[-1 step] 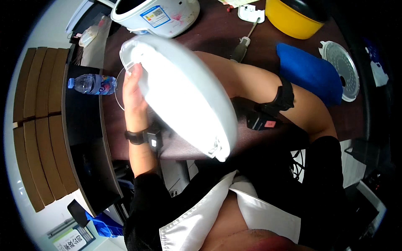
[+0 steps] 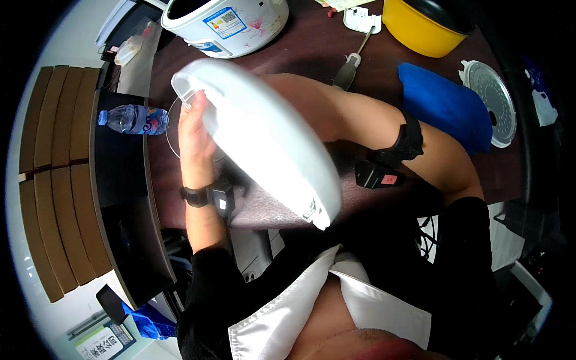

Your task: The person uses a screwdriver to remove screws from the underside of a white appliance lid, then flips the lid and wipes its interior with a cloth. The person continues to remove additional screws and places them on the table.

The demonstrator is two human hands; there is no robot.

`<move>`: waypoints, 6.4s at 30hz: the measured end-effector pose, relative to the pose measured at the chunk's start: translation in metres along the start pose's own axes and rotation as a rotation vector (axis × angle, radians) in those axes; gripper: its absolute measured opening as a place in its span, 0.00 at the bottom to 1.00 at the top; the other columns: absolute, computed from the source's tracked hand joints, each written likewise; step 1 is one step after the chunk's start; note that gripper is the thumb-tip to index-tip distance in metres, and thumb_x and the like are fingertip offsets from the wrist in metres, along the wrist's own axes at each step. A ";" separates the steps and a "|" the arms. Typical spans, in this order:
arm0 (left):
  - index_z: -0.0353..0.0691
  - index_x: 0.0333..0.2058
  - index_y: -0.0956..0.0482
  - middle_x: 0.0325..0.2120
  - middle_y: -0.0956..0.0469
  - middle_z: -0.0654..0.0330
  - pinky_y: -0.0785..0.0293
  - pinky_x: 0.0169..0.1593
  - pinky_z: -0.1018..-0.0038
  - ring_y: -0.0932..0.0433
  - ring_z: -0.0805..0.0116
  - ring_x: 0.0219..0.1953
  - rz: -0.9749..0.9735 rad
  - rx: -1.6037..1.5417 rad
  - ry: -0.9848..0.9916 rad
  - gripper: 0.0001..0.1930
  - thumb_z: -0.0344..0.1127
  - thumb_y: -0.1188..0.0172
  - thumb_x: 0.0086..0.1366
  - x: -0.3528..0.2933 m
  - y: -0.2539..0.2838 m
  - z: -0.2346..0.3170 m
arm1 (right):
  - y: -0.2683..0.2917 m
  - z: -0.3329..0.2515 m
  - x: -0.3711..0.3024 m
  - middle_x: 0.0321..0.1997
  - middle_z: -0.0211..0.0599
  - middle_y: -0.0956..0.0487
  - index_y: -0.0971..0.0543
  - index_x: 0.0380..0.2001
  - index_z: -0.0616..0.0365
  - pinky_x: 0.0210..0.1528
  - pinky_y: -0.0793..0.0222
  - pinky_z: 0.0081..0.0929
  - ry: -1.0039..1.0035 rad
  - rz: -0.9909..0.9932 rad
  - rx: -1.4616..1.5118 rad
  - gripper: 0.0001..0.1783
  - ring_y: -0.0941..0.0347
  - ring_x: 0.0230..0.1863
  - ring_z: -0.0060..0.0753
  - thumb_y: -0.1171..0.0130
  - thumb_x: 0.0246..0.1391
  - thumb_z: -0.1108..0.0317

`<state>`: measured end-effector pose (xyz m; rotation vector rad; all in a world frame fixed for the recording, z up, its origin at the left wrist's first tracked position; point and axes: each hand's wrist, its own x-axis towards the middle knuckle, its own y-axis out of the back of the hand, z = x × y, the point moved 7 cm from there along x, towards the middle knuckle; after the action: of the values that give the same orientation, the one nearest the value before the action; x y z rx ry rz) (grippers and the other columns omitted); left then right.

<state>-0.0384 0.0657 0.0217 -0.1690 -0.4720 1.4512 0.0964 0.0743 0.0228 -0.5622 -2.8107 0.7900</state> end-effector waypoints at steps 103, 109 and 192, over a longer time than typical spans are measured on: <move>0.27 0.47 0.36 0.39 0.27 0.50 0.27 0.45 0.70 0.24 0.65 0.38 0.114 0.128 -0.033 0.23 0.32 0.45 0.54 -0.016 -0.036 -0.004 | 0.020 -0.079 -0.036 0.14 0.25 0.32 0.28 0.30 0.64 0.14 0.40 0.13 0.207 0.719 -0.272 0.23 0.37 0.11 0.18 0.58 0.59 0.51; 0.27 0.48 0.36 0.39 0.27 0.51 0.27 0.46 0.71 0.25 0.64 0.40 0.193 -0.117 0.080 0.23 0.31 0.45 0.53 -0.007 -0.021 -0.017 | 0.021 -0.106 -0.049 0.08 0.26 0.37 0.31 0.26 0.60 0.08 0.45 0.16 0.436 0.757 -0.244 0.20 0.42 0.06 0.19 0.61 0.61 0.55; 0.29 0.46 0.34 0.37 0.25 0.52 0.26 0.41 0.75 0.23 0.68 0.36 0.112 -0.153 0.019 0.22 0.34 0.45 0.54 -0.015 -0.026 0.001 | -0.001 -0.073 -0.039 0.41 0.38 0.34 0.31 0.42 0.55 0.47 0.37 0.29 0.777 0.401 -1.725 0.17 0.36 0.45 0.38 0.49 0.45 0.78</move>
<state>-0.0161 0.0477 0.0300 -0.3352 -0.5656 1.5217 0.1511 0.0919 0.0826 -1.1811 -1.8954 -1.6688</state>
